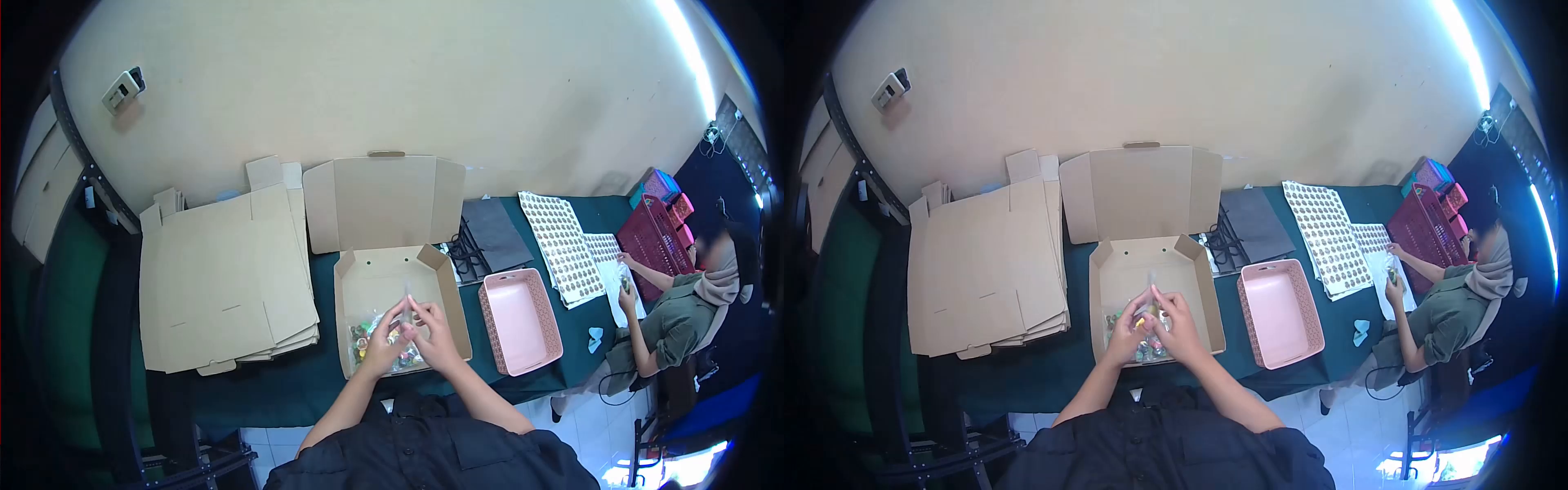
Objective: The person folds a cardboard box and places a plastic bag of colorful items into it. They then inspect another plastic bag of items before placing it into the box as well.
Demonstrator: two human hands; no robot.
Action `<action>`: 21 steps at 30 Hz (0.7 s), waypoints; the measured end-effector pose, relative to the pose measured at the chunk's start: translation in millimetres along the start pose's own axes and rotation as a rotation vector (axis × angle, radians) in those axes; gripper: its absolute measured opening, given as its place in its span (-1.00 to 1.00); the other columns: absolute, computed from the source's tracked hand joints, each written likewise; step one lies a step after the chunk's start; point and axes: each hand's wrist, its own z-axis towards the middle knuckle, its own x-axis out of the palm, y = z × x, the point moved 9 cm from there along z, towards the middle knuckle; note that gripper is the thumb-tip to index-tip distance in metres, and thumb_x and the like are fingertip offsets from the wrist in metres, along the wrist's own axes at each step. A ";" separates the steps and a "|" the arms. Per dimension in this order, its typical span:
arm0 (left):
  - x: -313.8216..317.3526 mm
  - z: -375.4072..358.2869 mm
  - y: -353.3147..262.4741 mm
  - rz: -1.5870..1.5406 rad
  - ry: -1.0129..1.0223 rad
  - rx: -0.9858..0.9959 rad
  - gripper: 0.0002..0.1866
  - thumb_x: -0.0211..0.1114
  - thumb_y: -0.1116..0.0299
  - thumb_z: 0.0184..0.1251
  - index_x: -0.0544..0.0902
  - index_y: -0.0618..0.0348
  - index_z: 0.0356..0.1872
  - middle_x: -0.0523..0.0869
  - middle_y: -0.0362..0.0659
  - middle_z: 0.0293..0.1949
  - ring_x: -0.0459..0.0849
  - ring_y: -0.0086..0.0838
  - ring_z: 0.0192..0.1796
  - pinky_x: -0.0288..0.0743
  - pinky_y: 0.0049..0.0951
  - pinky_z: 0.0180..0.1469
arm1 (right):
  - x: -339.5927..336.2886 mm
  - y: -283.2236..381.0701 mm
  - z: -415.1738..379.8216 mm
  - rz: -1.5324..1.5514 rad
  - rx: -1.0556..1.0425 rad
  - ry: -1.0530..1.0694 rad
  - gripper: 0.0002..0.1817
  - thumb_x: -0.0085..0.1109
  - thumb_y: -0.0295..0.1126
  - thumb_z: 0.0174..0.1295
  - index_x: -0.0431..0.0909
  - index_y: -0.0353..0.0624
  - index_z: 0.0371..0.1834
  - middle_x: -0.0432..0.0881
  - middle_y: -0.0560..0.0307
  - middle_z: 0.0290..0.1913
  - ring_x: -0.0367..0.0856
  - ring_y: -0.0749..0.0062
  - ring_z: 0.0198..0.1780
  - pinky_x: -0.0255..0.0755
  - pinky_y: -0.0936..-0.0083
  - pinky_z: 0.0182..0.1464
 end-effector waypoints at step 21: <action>-26.5 0.2 -1.0 0.016 -0.003 -0.057 -0.75 0.15 0.31 0.27 0.61 0.31 -0.24 0.66 -0.18 -0.40 0.57 -0.59 -0.31 -0.04 -0.37 0.33 | 21.1 -58.4 -7.5 0.735 0.542 0.342 -0.73 -0.01 -0.29 0.28 0.55 -0.28 -0.20 0.61 0.18 -0.21 0.48 0.62 -0.13 0.27 0.61 0.02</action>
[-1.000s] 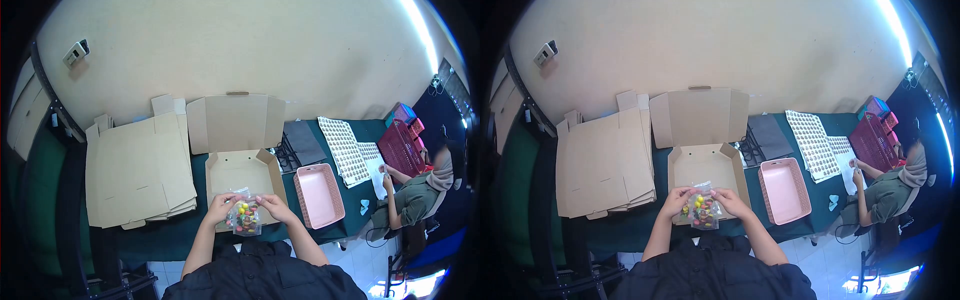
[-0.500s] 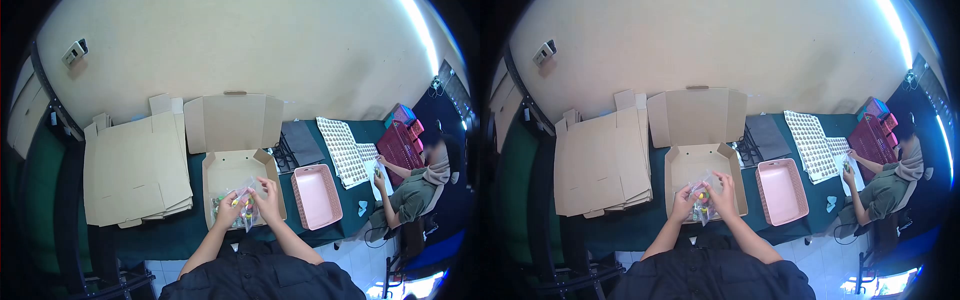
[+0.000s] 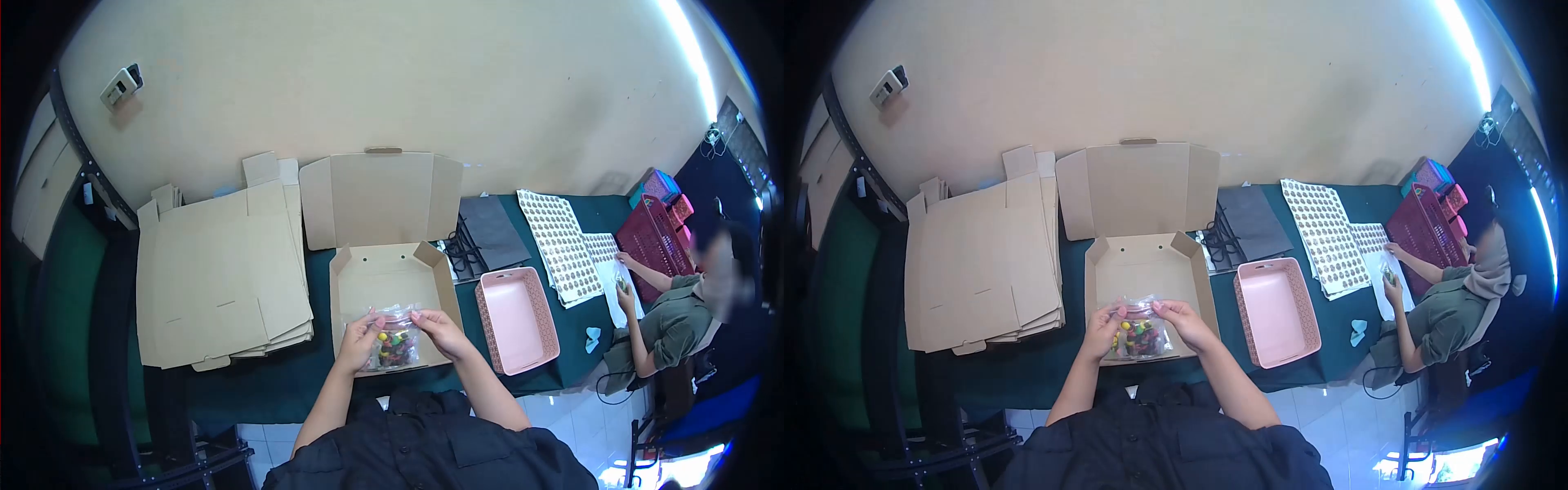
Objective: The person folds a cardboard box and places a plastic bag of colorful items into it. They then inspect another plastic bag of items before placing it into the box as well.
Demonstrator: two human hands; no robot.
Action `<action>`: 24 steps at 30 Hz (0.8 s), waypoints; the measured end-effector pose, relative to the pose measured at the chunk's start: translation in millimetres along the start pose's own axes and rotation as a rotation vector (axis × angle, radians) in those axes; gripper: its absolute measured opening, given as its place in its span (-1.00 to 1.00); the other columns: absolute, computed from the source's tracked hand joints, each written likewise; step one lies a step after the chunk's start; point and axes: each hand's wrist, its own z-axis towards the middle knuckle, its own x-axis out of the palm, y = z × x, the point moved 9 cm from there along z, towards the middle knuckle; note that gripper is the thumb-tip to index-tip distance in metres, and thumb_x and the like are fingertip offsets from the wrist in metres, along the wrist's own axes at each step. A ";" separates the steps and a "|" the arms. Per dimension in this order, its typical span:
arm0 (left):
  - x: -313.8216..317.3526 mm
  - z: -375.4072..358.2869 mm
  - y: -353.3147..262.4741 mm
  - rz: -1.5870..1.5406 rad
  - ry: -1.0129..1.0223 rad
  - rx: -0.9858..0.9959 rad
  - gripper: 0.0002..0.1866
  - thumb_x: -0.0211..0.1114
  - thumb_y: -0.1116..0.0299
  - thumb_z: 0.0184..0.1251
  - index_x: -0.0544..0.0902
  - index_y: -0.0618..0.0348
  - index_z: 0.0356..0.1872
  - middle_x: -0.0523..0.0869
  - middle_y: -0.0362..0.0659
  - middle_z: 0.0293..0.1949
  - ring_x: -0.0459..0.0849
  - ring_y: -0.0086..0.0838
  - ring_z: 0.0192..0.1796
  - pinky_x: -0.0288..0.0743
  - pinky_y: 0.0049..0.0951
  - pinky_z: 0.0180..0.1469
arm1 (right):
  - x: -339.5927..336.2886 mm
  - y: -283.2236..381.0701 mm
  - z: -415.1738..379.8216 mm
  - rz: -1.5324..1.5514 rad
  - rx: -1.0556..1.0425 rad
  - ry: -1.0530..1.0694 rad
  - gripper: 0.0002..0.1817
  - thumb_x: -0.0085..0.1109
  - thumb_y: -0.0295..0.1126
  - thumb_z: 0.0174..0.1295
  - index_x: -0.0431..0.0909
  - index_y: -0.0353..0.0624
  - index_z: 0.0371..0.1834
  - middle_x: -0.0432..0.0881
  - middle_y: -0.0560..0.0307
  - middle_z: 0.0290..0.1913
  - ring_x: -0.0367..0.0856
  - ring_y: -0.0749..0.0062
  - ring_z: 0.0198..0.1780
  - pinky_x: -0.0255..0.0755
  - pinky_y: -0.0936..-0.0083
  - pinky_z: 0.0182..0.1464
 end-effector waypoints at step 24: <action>-46.0 -1.7 -21.3 0.131 -0.203 0.066 -0.76 0.08 0.37 0.31 0.54 0.31 -0.12 0.61 -0.13 -0.15 0.55 -0.52 -0.10 0.33 -0.55 0.06 | 0.4 26.9 -6.9 -0.396 -0.274 -0.111 -0.72 -0.06 -0.36 0.29 0.54 -0.35 -0.15 0.56 0.06 -0.16 0.47 0.49 -0.10 0.29 0.59 -0.01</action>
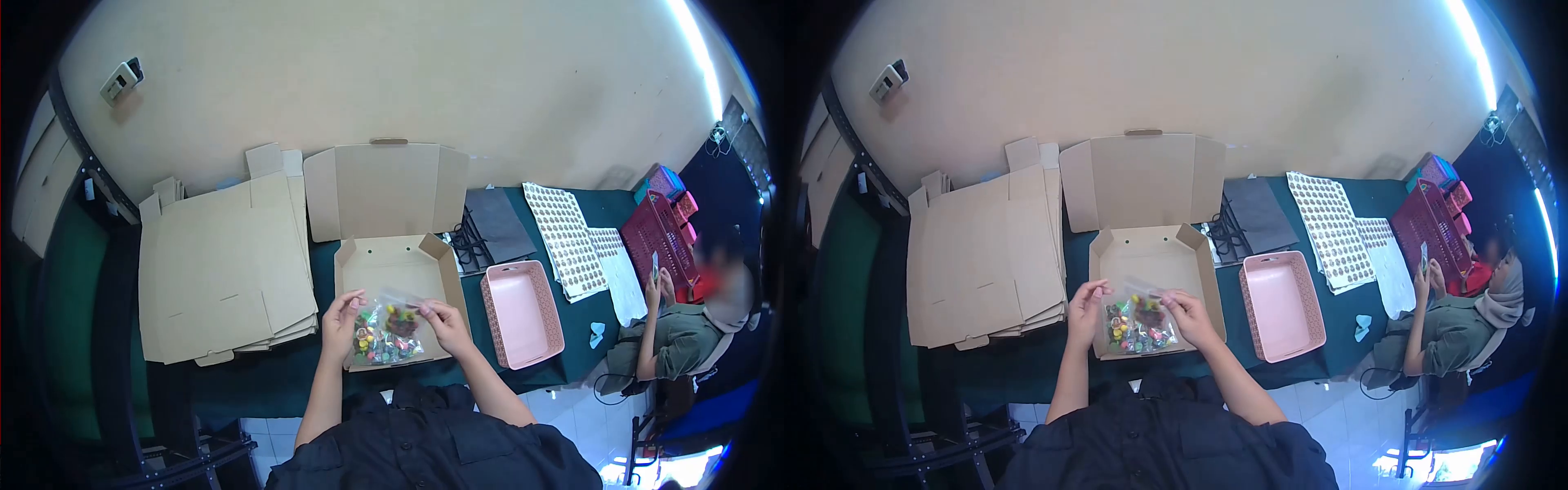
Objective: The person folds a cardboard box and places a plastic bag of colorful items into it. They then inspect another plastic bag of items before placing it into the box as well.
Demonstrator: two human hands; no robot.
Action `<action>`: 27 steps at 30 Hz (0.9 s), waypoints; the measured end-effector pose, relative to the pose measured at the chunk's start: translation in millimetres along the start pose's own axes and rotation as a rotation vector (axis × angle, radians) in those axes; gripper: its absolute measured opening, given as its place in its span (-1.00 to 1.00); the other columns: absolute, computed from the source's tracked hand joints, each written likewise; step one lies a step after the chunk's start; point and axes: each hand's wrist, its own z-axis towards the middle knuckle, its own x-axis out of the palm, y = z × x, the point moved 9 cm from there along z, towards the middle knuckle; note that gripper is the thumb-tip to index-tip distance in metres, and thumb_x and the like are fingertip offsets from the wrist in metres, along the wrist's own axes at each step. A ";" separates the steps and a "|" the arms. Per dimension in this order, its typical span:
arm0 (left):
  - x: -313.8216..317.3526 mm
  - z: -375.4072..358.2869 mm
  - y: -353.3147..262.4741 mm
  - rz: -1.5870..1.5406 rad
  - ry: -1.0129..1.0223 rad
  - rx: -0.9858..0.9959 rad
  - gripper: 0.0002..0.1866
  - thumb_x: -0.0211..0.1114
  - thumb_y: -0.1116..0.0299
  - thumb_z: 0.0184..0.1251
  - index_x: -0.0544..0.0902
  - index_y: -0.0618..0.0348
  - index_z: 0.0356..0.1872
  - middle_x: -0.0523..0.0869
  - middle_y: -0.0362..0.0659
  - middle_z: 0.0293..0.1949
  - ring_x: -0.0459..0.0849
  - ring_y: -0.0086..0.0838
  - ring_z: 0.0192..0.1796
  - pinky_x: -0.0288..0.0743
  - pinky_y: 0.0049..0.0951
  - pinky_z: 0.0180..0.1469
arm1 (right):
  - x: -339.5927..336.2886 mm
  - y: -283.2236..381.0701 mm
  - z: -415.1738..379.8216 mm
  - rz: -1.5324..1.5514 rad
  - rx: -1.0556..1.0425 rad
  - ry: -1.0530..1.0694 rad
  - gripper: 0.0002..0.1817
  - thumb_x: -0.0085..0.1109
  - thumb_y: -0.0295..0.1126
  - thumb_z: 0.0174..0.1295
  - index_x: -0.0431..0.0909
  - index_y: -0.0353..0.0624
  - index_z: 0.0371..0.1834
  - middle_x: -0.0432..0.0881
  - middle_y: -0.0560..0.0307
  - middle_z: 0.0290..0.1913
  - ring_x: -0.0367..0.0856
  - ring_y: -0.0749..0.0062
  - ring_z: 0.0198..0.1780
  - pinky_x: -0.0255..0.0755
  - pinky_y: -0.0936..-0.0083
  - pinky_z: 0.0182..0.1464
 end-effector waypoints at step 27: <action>31.7 -27.2 19.6 -0.150 -0.056 -0.132 -0.71 0.14 0.32 0.28 0.59 0.42 -0.22 0.68 -0.06 -0.37 0.63 -0.54 -0.31 0.48 -0.60 -0.24 | -1.3 -0.4 -2.5 0.066 0.031 -0.290 -0.83 0.16 -0.37 0.14 0.64 -0.27 -0.40 0.54 0.17 -0.45 0.44 0.61 -0.33 0.26 0.68 -0.23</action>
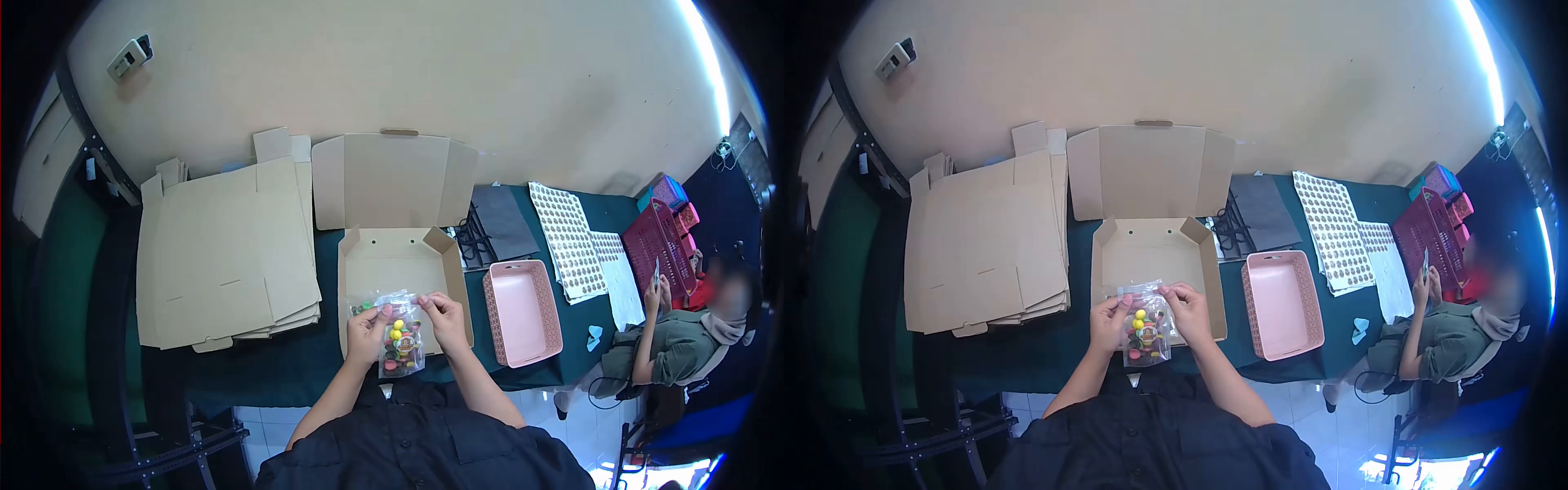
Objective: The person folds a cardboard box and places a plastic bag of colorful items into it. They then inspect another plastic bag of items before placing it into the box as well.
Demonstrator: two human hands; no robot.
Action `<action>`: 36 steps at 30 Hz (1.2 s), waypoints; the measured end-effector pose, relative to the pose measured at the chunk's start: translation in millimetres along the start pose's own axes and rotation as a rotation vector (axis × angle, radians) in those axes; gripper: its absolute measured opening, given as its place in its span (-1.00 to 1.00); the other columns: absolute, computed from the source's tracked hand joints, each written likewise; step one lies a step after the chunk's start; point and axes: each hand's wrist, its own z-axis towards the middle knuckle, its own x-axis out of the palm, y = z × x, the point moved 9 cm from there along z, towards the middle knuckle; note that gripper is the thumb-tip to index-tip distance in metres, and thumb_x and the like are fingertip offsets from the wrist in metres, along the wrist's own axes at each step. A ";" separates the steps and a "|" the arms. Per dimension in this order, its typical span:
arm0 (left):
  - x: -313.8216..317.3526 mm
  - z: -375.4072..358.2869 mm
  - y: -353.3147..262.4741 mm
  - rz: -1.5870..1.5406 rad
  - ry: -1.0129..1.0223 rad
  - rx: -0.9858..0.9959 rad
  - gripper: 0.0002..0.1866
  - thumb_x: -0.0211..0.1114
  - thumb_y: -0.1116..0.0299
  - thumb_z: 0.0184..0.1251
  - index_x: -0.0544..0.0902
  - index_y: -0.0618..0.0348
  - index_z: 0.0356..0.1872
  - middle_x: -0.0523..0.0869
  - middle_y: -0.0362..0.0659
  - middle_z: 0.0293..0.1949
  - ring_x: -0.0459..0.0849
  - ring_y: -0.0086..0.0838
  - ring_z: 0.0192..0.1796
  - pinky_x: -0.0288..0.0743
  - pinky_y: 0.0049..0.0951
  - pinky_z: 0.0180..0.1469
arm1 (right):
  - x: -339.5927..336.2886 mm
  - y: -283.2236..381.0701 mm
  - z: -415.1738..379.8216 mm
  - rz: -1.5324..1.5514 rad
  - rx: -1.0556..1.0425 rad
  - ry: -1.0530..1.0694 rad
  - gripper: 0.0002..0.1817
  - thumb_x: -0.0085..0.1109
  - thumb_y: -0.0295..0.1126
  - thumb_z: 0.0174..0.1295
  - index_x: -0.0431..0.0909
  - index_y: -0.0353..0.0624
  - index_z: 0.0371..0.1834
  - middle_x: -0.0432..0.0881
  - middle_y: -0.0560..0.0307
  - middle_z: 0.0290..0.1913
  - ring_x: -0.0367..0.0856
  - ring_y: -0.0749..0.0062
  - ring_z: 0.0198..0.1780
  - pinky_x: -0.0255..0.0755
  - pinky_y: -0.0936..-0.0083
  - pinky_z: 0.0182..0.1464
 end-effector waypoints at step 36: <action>15.9 -0.6 -1.5 -0.160 0.118 -0.081 -0.67 -0.08 0.19 0.40 0.41 0.25 -0.03 0.56 -0.19 -0.22 0.54 -0.64 -0.25 0.42 -0.65 -0.22 | 48.0 8.5 -21.5 0.295 0.247 0.280 -0.61 -0.19 -0.24 0.36 0.29 -0.28 0.12 0.47 0.21 -0.16 0.43 0.68 -0.20 0.33 0.72 -0.13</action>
